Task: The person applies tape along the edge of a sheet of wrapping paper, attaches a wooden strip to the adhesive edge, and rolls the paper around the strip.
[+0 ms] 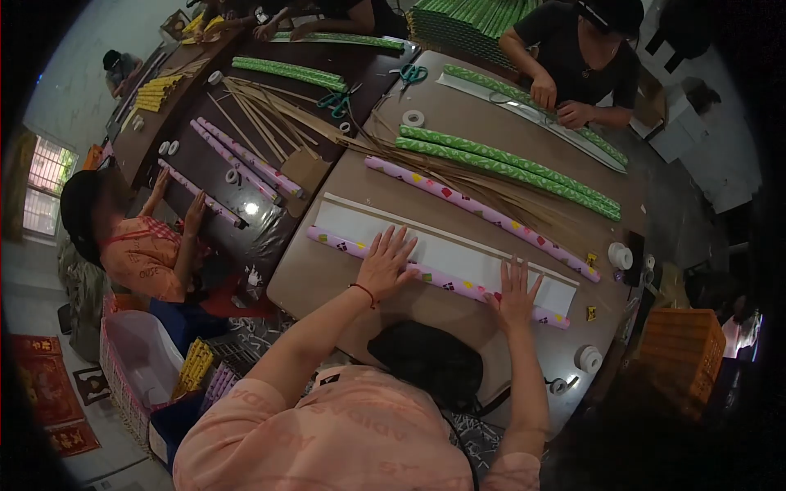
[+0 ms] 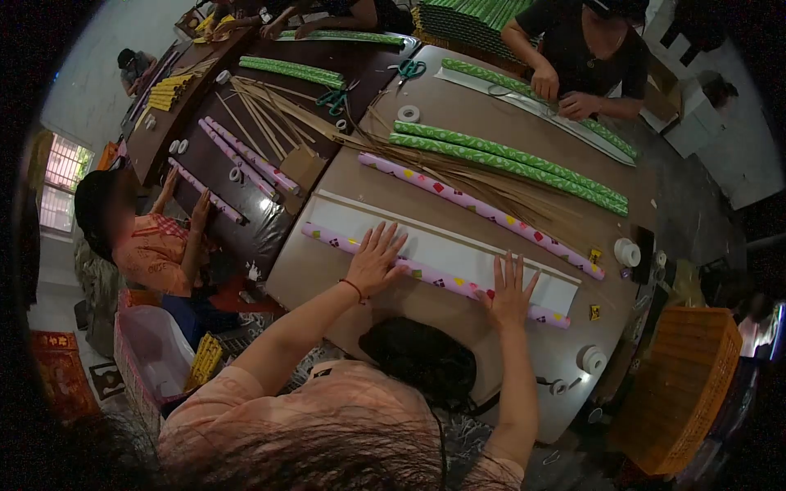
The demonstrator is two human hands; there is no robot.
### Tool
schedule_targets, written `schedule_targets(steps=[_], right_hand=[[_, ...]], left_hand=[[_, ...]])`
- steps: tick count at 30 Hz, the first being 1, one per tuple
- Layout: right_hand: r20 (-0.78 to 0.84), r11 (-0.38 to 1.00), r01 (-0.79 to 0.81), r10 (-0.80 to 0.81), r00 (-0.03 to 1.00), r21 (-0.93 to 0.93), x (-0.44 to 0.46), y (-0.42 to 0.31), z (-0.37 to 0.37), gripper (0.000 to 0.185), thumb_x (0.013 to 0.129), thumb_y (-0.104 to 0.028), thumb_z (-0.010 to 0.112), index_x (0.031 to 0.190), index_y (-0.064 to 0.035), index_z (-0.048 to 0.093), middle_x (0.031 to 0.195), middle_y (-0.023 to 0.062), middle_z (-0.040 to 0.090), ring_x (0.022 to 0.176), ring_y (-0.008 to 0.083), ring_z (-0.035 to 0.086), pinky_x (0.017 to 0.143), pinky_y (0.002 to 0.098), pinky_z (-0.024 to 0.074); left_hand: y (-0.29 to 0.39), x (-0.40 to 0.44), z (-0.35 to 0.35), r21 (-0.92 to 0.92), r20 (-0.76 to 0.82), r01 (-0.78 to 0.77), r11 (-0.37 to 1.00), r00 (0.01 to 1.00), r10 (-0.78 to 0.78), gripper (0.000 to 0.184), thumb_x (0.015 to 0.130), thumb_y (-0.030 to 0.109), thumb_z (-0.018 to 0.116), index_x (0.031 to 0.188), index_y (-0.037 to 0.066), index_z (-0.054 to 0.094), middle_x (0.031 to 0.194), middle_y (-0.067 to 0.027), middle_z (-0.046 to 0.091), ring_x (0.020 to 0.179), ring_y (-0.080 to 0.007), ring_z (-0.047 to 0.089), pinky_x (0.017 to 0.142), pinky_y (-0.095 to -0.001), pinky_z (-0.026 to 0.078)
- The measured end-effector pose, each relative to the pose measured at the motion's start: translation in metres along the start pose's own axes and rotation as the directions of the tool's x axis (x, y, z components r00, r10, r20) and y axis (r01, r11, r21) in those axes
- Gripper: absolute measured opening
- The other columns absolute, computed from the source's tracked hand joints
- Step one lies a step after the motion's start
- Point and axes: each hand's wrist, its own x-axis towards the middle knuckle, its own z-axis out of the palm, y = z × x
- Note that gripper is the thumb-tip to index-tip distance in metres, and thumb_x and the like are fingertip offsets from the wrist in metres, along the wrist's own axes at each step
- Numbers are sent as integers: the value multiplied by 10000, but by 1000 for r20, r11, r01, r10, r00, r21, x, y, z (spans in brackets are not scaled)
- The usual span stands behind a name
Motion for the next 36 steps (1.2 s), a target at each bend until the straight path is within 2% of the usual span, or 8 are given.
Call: schedule_targets(steps=[13,16,18,19,25,30,35,36], right_hand=[[-66,999,-3,0,998,-38,25,13,-1,921,858,-687,511,1555,-145,251,1633,84,197,1505,306,178,1163,689,48],[-132,998,63,-62,989,1,18,7,-5,809,929,-537,525,1556,-115,236,1630,103,196,1511,321,152,1180,650,4],[-115,997,52,-46,992,55,2,-10,-14,814,854,-409,684,1524,-136,312,1605,79,274,1492,302,226,1162,676,125],[-216,988,127,-104,971,93,-5,-13,-1,786,825,-283,716,1503,-125,349,1590,70,303,1479,295,258,1170,633,184],[-110,983,159,-149,983,90,-23,-26,16,710,848,-258,683,1480,-114,393,1567,63,346,1449,276,320,1163,530,280],[-147,969,151,-124,981,193,-7,-20,9,500,900,-133,580,1394,-129,506,1456,39,499,1372,238,440,1141,487,337],[-222,972,150,-109,969,179,-5,-21,11,420,896,-48,537,1305,-132,576,1359,30,585,1312,232,509,1136,481,353],[-223,974,144,-103,969,177,-6,-21,10,420,896,-48,537,1305,-132,576,1359,30,585,1312,232,509,1136,481,353]], left_hand=[[-4,30,6,11,-23,35,999,999,-35,671,954,537,497,1531,227,354,1621,-141,214,1505,-341,159,1215,-500,114],[-7,33,9,51,-15,30,998,999,-30,676,954,541,493,1534,224,353,1624,-134,210,1504,-343,157,1214,-502,115],[-9,34,12,43,-12,25,999,1000,-24,679,953,541,492,1535,222,351,1625,-129,207,1504,-345,154,1214,-504,114],[-10,34,13,59,-14,23,998,1000,-23,678,953,538,494,1535,221,352,1627,-127,203,1503,-346,153,1214,-503,116],[-7,42,6,64,60,66,996,996,-70,666,970,552,448,1540,225,342,1642,-122,152,1511,-352,120,1217,-499,101],[-10,50,4,131,10,31,991,999,-33,684,971,544,444,1548,199,316,1643,-130,144,1512,-351,116,1218,-515,81],[-5,40,-10,112,-31,-52,992,998,56,686,938,400,580,1538,187,324,1638,-141,145,1510,-360,117,1213,-546,67],[-3,32,-11,157,-49,-95,983,993,104,632,908,314,637,1479,167,408,1595,-151,242,1475,-373,204,1204,-540,142]])
